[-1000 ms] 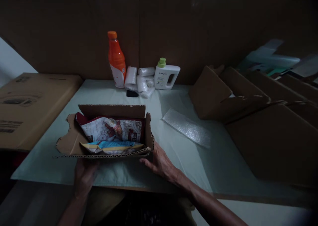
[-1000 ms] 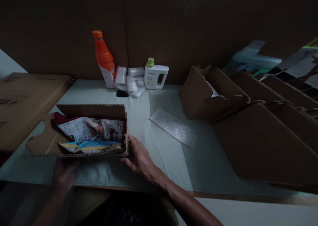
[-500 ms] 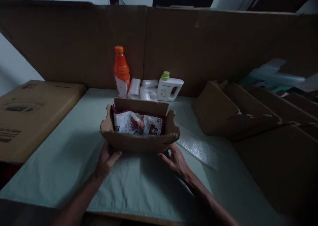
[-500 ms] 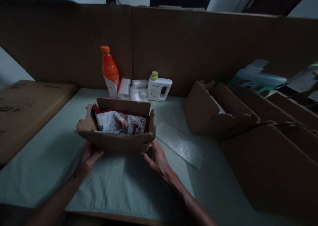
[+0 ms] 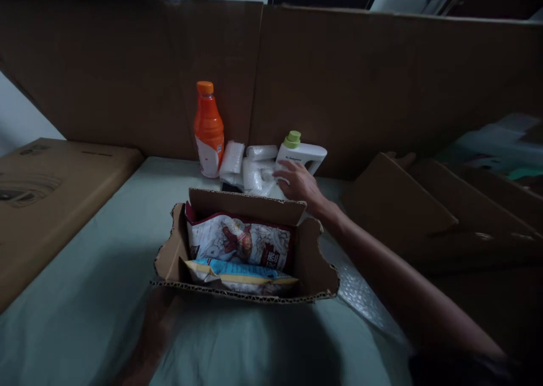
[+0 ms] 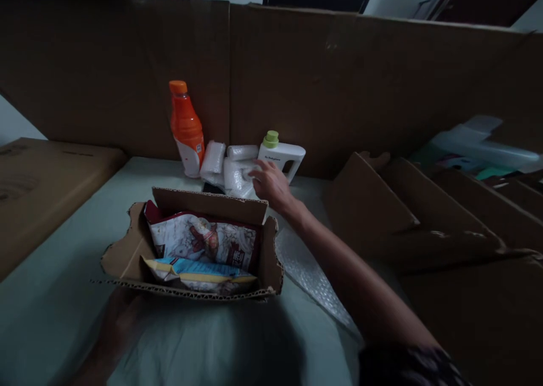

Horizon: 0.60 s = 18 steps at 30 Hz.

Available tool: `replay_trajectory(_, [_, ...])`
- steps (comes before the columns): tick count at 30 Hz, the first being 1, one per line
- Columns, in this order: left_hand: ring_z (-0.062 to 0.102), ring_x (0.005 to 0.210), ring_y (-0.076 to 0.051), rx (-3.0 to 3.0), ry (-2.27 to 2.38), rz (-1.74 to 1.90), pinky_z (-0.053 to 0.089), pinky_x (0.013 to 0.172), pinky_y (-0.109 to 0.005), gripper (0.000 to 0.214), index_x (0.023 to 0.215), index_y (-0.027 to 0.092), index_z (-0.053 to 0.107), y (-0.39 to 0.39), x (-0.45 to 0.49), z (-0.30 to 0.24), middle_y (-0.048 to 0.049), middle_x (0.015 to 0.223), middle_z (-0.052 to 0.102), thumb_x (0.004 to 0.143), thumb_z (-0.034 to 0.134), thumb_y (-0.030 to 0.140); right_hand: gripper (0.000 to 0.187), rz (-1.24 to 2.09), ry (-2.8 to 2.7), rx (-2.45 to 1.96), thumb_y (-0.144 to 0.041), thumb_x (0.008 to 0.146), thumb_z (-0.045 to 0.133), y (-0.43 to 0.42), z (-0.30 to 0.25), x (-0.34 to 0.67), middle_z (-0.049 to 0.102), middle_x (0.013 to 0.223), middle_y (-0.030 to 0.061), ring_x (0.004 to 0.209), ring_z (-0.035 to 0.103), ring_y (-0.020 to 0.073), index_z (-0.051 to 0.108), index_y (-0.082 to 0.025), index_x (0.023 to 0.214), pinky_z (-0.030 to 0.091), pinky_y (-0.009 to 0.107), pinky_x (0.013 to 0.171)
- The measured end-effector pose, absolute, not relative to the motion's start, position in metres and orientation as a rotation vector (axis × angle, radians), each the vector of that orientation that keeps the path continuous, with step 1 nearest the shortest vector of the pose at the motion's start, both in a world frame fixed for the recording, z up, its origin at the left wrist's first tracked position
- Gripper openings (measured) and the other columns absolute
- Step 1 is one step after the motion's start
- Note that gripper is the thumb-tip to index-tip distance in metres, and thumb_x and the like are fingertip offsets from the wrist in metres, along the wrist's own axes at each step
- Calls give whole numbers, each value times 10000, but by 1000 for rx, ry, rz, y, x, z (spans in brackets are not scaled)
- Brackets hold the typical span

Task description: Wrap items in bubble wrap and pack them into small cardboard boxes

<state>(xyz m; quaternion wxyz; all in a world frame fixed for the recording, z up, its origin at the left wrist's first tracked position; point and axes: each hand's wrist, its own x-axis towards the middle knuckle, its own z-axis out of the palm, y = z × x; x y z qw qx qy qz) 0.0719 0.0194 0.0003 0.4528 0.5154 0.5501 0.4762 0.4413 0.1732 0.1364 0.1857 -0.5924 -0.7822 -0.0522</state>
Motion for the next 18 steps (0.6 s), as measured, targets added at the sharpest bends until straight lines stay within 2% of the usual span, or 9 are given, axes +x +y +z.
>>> replay_trajectory(3, [726, 801, -337, 1237, 1370, 1174, 616, 721, -406, 293, 766, 200, 768, 19, 70, -10, -68, 655, 716, 644, 757, 467, 335, -269, -2319, -1705, -52, 848, 530, 242, 142, 417, 504, 1524, 151, 1347, 479, 362, 783, -153, 1043, 436, 528, 1070])
replay_trajectory(7, [727, 946, -359, 1258, 1387, 1185, 598, 894, -448, 327, 891, 195, 781, 18, 71, -14, -81, 793, 756, 658, 772, 425, 411, -276, -2310, -1796, -23, 869, 477, 283, 153, 403, 587, 1421, 181, 1294, 522, 354, 704, -120, 1197, 441, 538, 1034])
replay_trajectory(9, [721, 974, -358, 1273, 1389, 1158, 589, 914, -442, 310, 889, 191, 778, 18, 72, -12, -86, 821, 760, 681, 760, 420, 422, -329, -2183, -1712, -55, 905, 461, 274, 165, 408, 584, 1419, 170, 1309, 519, 335, 644, -111, 1281, 419, 541, 1062])
replay_trajectory(11, [719, 963, -360, 1295, 1369, 1104, 594, 881, -434, 303, 853, 183, 771, 19, 72, -8, -94, 824, 758, 694, 738, 439, 369, -364, -2002, -1553, -141, 947, 477, 245, 179, 419, 585, 1401, 148, 1308, 524, 314, 625, -120, 1284, 426, 529, 1061])
replay_trajectory(14, [713, 906, -356, 1317, 1379, 1123, 598, 802, -428, 319, 808, 182, 746, 21, 73, 0, -99, 812, 747, 655, 719, 460, 286, -239, -1719, -1386, -298, 955, 554, 167, 192, 445, 653, 1218, 88, 1096, 629, 252, 648, -184, 1200, 516, 443, 911])
replay_trajectory(16, [703, 889, -344, 1290, 1408, 1186, 591, 782, -418, 326, 811, 185, 725, 21, 75, 8, -91, 811, 737, 621, 710, 449, 229, -84, -1484, -1382, -361, 911, 644, 103, 190, 463, 671, 1017, 40, 906, 645, 201, 668, -231, 1098, 525, 369, 797])
replay_trajectory(18, [692, 924, -334, 1255, 1400, 1215, 580, 814, -409, 357, 866, 183, 710, 21, 78, 15, -82, 858, 733, 602, 703, 423, 211, 54, -1246, -1404, -386, 840, 734, 39, 181, 478, 647, 909, 17, 797, 615, 171, 667, -253, 989, 501, 320, 710])
